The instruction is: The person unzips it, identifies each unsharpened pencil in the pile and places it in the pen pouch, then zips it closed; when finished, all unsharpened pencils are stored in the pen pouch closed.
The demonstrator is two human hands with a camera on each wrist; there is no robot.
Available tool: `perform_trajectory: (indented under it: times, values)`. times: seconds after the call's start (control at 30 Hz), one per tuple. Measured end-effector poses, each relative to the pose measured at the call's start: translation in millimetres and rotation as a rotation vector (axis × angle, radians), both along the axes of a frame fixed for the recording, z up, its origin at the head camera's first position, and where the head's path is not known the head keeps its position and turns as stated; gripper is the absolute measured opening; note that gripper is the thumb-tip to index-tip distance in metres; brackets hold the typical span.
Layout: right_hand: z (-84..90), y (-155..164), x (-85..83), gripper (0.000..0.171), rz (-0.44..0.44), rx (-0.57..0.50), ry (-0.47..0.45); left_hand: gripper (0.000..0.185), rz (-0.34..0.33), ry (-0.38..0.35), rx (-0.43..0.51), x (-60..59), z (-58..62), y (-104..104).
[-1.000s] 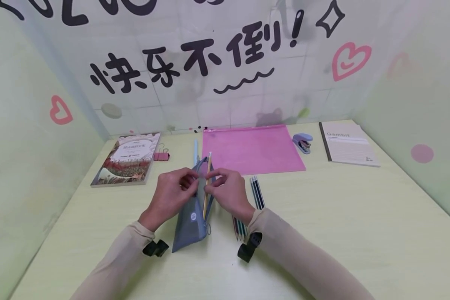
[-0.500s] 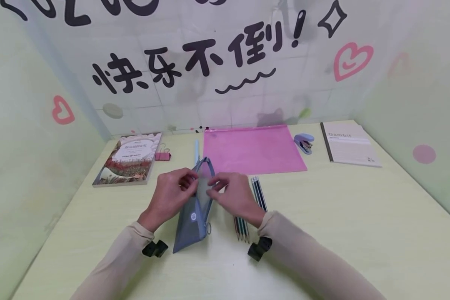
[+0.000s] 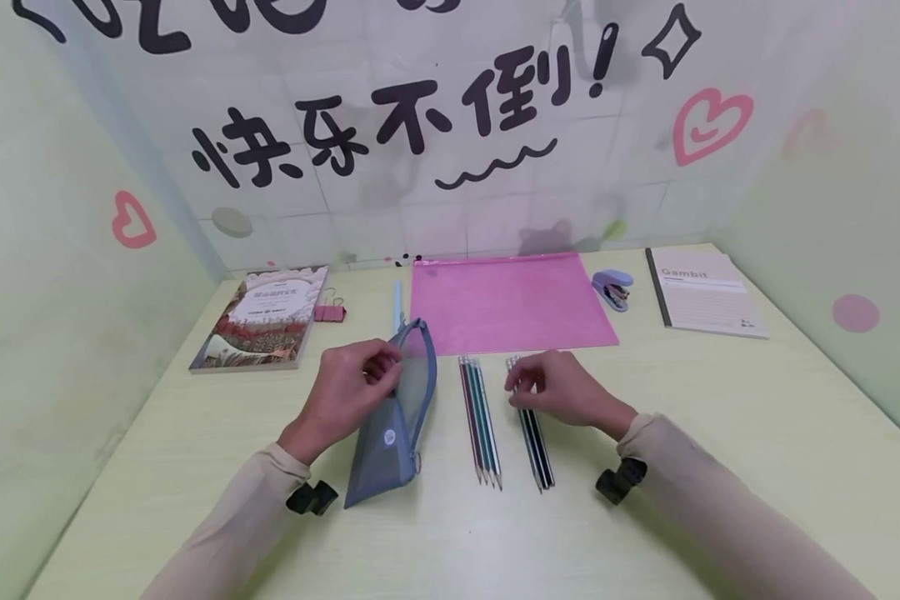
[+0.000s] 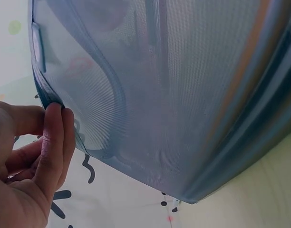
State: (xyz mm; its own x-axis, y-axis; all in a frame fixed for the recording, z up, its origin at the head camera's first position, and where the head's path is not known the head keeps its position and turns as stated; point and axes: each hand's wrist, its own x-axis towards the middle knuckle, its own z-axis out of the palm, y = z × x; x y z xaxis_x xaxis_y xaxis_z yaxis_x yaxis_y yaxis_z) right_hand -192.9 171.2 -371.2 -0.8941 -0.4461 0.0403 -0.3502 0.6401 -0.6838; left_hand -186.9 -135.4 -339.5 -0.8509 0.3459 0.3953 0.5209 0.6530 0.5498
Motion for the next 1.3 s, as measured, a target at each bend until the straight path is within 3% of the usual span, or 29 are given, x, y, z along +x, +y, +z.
perform_trajectory:
  times: [0.17,0.43,0.97,1.3]
  values:
    - [-7.7,11,3.7,0.011,0.093,0.103,0.004,0.01,-0.012,-0.002,-0.009,-1.1,0.0,2]
    - [-10.8,6,7.2,0.013,0.13,0.135,0.021,0.009,0.01,-0.004,-0.02,-1.3,-0.4,-4]
    - [-5.7,-29,10.0,0.014,-0.07,0.282,-0.026,0.011,0.003,-0.061,-0.002,-1.3,1.2,-5]
    - [-2.3,-23,5.9,0.017,-0.109,0.148,-0.197,0.01,-0.006,-0.062,-0.001,0.1,1.3,-2]
